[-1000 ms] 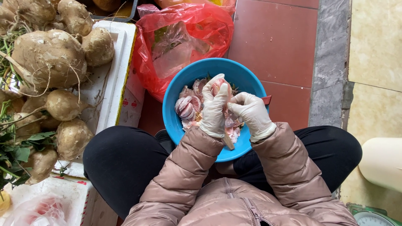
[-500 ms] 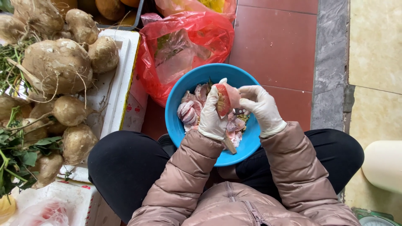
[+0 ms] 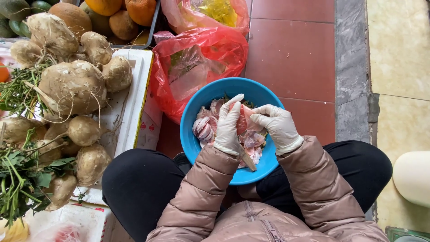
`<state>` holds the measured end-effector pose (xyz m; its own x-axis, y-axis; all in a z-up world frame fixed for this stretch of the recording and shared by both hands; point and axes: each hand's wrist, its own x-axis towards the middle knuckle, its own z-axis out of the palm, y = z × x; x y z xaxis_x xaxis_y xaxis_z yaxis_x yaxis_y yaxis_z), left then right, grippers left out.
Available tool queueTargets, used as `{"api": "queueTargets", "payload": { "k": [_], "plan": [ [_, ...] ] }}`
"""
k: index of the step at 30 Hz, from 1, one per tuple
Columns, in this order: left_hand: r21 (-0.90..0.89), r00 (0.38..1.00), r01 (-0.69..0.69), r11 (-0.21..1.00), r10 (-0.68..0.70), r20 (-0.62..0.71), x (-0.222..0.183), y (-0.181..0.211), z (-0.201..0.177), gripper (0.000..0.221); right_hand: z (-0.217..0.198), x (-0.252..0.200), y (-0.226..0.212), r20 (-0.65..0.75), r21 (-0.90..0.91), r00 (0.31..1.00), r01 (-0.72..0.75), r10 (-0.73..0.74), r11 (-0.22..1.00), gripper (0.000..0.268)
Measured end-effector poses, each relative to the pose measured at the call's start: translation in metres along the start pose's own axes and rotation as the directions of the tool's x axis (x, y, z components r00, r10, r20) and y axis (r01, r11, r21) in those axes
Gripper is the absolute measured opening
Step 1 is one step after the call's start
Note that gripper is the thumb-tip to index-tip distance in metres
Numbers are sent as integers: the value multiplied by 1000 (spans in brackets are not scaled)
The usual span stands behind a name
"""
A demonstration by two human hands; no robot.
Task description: A person sitting on the floor uses a knife to trim and peel pieces of meat into a blue bowl.
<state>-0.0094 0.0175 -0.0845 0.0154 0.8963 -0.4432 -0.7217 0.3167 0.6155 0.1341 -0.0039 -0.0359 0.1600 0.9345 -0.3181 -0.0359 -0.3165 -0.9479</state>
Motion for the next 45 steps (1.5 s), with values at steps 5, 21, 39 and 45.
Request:
{"api": "queueTargets", "payload": {
  "k": [5, 21, 39, 45],
  "plan": [
    [2, 997, 15, 1000, -15, 74, -14, 10, 13, 29, -11, 17, 9, -101, -241, 978, 152, -181, 959, 13],
    [-113, 940, -31, 993, 67, 334, -27, 29, 11, 38, -14, 53, 4, -195, -420, 957, 117, -215, 900, 14],
    [154, 986, 54, 987, -77, 147, -8, 36, -15, 43, -18, 56, 60, 127, -33, 990, 64, -59, 997, 28],
    [194, 959, 29, 980, -82, 270, -26, 42, 9, 48, -28, -3, -36, 181, 17, 977, 107, -108, 994, 31]
  ]
}}
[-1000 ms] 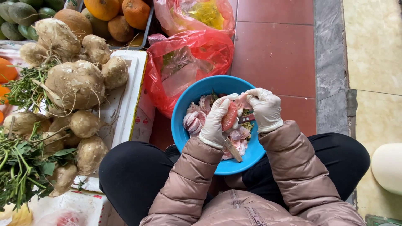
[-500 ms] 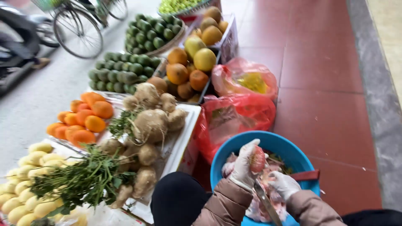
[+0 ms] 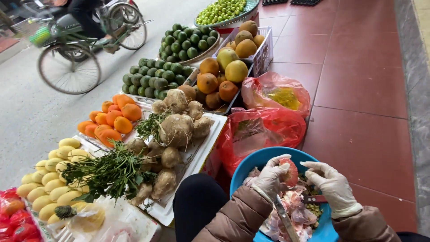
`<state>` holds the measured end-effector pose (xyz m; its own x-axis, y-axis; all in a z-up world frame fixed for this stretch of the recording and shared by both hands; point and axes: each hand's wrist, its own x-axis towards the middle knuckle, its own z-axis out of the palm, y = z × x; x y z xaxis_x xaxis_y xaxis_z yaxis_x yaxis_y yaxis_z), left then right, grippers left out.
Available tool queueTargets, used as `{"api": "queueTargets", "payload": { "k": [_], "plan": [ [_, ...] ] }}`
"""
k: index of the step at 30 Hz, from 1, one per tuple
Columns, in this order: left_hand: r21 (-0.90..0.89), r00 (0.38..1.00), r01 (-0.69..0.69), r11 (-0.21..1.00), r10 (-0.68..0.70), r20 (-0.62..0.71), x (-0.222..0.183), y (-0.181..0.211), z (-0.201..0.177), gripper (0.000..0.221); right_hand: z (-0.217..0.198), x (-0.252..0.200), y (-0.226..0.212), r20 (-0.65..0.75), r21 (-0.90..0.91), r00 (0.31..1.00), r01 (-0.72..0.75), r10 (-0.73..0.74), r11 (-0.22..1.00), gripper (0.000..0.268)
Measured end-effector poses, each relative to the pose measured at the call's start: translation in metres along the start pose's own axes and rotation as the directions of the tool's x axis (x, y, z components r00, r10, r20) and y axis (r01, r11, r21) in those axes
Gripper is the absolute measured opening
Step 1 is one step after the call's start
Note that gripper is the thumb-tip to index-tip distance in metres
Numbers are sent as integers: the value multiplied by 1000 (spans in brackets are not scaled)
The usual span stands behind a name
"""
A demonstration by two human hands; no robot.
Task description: A person sitting on the floor uses a knife to trim and peel pieces of meat into a blue bowl.
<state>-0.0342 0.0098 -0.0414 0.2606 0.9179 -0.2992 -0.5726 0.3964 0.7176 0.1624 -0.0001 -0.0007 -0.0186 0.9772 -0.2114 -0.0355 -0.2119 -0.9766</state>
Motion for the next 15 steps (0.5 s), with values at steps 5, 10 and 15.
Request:
{"api": "queueTargets", "payload": {
  "k": [5, 10, 15],
  "plan": [
    [-71, 993, 61, 996, -54, 101, -3, 3, 17, 56, 6, -22, -35, 64, -239, 998, 36, -21, 970, 38],
    [-5, 989, 124, 992, -123, 83, -11, 8, 24, 59, 0, -11, -12, 121, -299, 990, 111, -78, 948, 43],
    [86, 993, 119, 989, -120, 8, -9, 2, 15, 63, 1, 3, 18, 181, -337, 980, 137, -79, 931, 49]
  ]
}}
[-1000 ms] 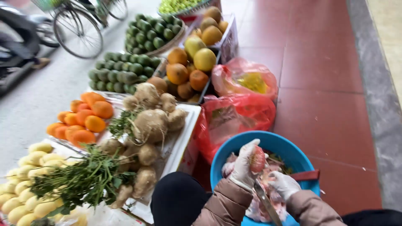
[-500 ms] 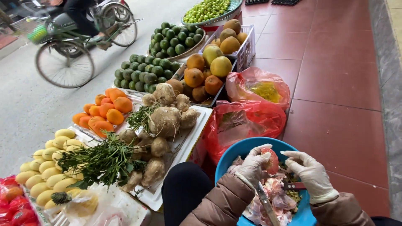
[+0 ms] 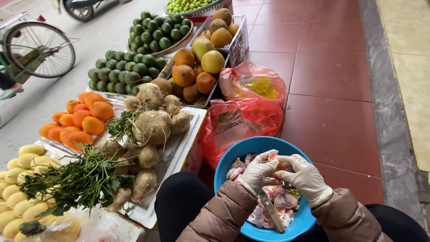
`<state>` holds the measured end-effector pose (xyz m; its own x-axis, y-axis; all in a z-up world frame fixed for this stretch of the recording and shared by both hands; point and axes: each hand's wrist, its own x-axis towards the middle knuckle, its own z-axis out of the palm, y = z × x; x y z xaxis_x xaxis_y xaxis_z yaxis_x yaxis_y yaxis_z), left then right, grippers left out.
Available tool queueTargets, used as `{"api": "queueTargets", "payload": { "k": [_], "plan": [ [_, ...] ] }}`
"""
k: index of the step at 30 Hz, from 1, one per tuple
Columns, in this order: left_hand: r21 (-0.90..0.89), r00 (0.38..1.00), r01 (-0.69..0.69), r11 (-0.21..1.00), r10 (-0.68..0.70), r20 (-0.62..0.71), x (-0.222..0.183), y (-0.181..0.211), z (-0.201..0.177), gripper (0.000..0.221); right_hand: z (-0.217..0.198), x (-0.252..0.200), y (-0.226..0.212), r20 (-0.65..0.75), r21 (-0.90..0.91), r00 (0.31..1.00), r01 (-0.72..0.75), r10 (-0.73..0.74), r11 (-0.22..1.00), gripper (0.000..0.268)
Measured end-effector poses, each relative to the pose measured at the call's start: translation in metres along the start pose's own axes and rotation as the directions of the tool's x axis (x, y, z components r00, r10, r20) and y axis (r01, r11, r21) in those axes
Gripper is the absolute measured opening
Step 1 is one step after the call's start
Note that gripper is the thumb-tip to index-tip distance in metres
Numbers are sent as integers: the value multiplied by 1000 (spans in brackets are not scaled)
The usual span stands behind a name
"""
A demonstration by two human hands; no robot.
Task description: A person sitting on the floor uses a knife to trim and peel pieces of meat into a blue bowl.
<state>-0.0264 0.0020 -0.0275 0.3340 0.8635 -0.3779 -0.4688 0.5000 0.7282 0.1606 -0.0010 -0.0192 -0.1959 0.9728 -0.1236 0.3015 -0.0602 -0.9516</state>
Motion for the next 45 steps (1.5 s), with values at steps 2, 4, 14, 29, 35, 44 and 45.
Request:
{"api": "queueTargets", "payload": {
  "k": [2, 4, 14, 29, 35, 44, 45],
  "plan": [
    [-39, 999, 2, 999, -1, 33, 5, -5, -11, 64, 4, 3, 5, -7, 25, 1000, 8, -8, 1000, 48],
    [-74, 997, 8, 997, -2, 73, 9, -7, -17, 66, 6, 6, 9, -23, 50, 1000, 17, -16, 999, 48],
    [-53, 997, 26, 998, -22, 79, 10, -5, -24, 71, 7, 12, 16, 16, 140, 998, -61, 59, 988, 51],
    [29, 999, -13, 999, 12, 44, 19, -14, -28, 71, 9, 17, 28, -32, 91, 999, 15, -12, 996, 52],
    [77, 999, -38, 996, 40, -21, 32, -40, -51, 68, 7, 7, 19, -35, -254, 999, 23, -32, 967, 41],
    [83, 1000, -13, 996, 14, -12, -7, 8, -10, 67, 6, -1, 5, -130, 145, 990, -26, 46, 989, 49],
    [80, 1000, -21, 997, 21, -6, -6, 8, -11, 66, 8, 0, 10, -128, 124, 992, 14, 1, 992, 51]
  ]
}}
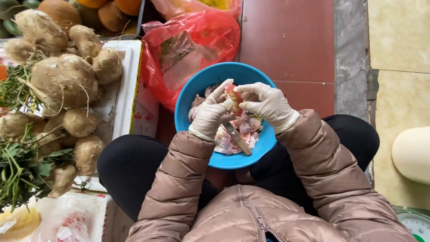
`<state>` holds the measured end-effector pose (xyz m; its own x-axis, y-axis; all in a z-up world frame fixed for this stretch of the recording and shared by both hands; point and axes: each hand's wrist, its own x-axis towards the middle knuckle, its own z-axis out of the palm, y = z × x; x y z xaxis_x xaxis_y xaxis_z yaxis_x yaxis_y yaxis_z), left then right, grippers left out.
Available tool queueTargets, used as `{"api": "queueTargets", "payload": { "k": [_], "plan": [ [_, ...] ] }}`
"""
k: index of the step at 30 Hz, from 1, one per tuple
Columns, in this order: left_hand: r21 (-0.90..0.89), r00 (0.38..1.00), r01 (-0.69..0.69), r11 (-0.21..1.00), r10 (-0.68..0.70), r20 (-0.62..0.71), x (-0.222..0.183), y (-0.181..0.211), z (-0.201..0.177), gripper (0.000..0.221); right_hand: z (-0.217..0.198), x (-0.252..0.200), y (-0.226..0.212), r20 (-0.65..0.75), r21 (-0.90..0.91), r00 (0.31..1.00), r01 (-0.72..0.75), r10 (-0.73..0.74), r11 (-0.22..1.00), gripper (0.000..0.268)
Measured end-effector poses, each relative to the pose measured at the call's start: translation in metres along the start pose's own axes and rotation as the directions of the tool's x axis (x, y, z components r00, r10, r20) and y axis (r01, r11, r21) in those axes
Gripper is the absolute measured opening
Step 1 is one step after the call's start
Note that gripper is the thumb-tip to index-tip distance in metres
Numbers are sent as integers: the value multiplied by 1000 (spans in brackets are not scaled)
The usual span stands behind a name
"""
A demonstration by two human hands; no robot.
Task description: A person sitting on the floor uses a knife to trim and peel pieces of meat into a blue bowl.
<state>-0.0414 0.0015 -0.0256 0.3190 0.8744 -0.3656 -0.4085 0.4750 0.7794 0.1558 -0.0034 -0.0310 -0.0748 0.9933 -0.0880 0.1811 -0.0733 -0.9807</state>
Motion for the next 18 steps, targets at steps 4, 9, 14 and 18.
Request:
{"api": "queueTargets", "payload": {
  "k": [4, 9, 14, 18],
  "plan": [
    [-13, 1000, 4, 1000, -4, -20, 1, 0, 4, 61, 2, 1, -5, 20, -3, 998, 61, -61, 998, 54],
    [27, 998, -19, 999, 20, -53, 2, -2, 2, 57, 4, -1, -7, 63, -27, 995, 73, -71, 997, 64],
    [41, 995, -36, 999, 39, -89, 7, -11, -3, 58, 8, -3, -8, 79, -25, 997, 17, -15, 1000, 64],
    [41, 987, -34, 999, 40, -155, 1, -10, 6, 58, 9, -4, -15, 109, -27, 992, -69, 72, 997, 63]
  ]
}}
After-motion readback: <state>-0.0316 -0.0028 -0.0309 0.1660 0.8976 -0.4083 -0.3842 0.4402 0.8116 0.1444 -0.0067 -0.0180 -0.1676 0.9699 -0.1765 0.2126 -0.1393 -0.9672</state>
